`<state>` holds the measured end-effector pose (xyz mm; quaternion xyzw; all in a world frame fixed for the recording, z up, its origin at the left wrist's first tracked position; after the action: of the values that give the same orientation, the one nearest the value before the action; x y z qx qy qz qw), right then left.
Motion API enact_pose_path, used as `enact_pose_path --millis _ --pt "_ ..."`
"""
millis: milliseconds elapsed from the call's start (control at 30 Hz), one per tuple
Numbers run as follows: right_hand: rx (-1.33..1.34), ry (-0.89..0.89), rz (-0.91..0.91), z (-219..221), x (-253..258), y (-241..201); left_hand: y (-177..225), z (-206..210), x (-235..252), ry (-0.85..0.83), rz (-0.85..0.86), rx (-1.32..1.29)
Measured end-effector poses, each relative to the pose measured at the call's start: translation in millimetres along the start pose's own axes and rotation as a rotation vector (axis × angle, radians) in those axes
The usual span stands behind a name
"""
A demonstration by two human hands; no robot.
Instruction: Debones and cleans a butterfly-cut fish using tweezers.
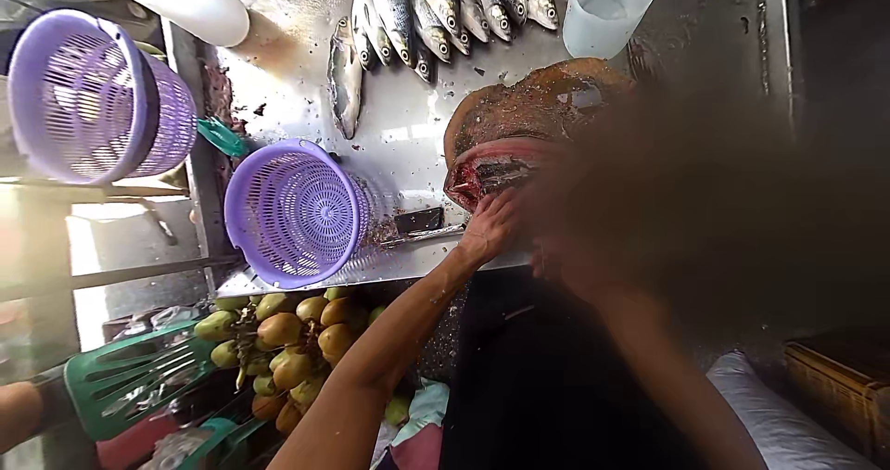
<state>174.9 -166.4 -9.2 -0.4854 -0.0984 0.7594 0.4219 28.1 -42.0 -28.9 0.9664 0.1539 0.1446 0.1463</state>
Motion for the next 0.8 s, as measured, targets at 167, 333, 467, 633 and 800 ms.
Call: enact_pose_path --millis 167,333,467,633,800 --pt "0.040 0.014 -0.005 1.1 11.9 2.6 -3.3 4.0 -2.2 -0.007 0.050 -0.014" --pt "-0.147 0.065 -0.172 5.5 -15.8 -5.1 -4.9 4.7 -2.6 -0.003 0.036 -0.027" --pt "-0.077 0.082 -0.077 5.2 -5.8 -1.0 -6.1 4.0 -2.2 -0.007 0.030 -0.027" --pt "-0.137 0.107 -0.155 -4.2 0.1 -5.2 -6.7 3.2 -1.1 0.002 0.029 -0.033" --pt "-0.166 0.110 -0.209 -4.9 -16.6 -8.2 -3.2 3.8 2.0 -0.002 0.049 0.005"
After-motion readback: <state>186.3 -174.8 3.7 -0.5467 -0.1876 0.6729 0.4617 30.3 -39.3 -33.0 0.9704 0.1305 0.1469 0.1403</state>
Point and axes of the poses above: each hand's wrist, its own x-axis towards the middle knuckle, its own z-axis out of the palm, y = z × x, the point moved 4 cm from there along x, towards the middle knuckle, and after that the axes turned 6 degrees about z, right-handed, at the moved point
